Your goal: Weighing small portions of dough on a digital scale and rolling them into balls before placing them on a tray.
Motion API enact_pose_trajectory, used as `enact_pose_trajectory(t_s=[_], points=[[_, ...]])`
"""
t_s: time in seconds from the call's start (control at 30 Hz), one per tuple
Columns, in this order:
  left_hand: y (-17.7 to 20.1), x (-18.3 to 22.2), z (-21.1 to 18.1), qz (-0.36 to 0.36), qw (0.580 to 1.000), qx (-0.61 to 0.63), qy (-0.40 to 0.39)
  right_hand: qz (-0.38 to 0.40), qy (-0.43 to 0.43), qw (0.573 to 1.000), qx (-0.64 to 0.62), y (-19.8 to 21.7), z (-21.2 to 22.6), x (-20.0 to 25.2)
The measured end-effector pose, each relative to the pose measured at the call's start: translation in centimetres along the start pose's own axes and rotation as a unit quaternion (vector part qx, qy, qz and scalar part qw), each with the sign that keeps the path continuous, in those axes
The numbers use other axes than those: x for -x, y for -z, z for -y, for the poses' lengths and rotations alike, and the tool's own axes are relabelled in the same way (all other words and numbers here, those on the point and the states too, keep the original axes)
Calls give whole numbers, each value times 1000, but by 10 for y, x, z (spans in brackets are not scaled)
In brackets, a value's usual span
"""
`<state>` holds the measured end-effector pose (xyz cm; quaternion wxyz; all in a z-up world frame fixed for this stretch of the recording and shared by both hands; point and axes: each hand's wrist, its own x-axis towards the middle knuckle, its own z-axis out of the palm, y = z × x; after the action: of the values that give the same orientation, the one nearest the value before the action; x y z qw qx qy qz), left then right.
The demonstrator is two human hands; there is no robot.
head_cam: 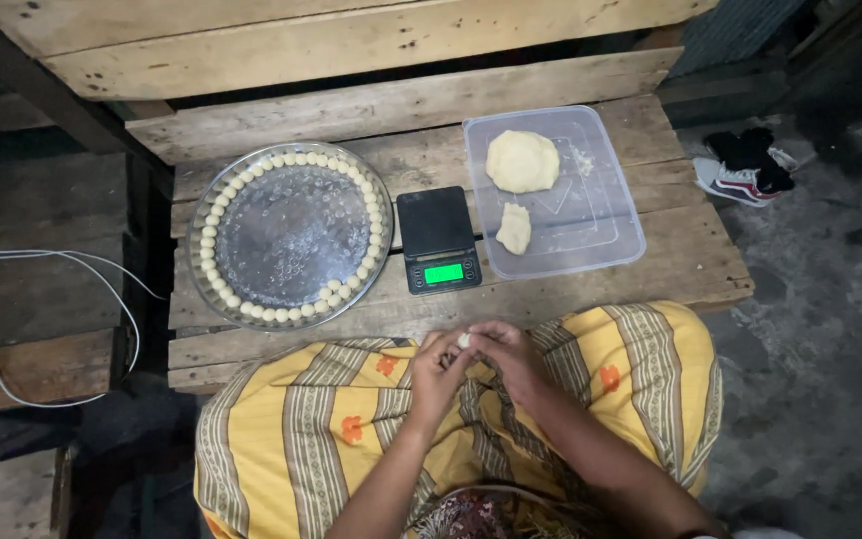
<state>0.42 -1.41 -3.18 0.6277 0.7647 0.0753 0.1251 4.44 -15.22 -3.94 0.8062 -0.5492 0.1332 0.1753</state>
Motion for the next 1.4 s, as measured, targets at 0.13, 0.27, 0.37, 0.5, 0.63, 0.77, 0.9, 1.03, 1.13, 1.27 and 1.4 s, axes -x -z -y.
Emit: enact_pose_trajectory(t_s=[0.13,0.27,0.37,0.5,0.63,0.77,0.9,1.03,1.13,1.27,1.4], points=[[12,-5,-8,21,999,-13,-47,51,-36,997,53,3,4,2],[24,-11,-35,56,994,-37,-85,110,-69,989,64,27,-30,-17],[23,-8,-30,55,991,-54,-108,85,-68,993,51,25,-32,-16],[23,-6,-37,-2,976,-108,-189,116,-56,990,62,38,-39,-27],[22,-13,-32,-15,970,-122,-210,106,-77,988,85,13,0,0],[24,-14,-33,4,966,-134,-219,82,-61,993,66,28,-33,-16],[25,-13,-55,-14,956,-177,-234,41,-50,996,64,46,-66,-33],[16,-51,-21,6,944,-220,-246,-1,-44,996,79,-13,23,6],[23,-92,-26,-27,920,-292,-260,20,-29,993,111,-10,19,-3],[23,-157,-17,-45,907,-341,-243,-14,-42,994,104,1,0,-21],[16,-200,14,-66,854,-446,-260,-7,-47,993,106,15,-33,-36]])
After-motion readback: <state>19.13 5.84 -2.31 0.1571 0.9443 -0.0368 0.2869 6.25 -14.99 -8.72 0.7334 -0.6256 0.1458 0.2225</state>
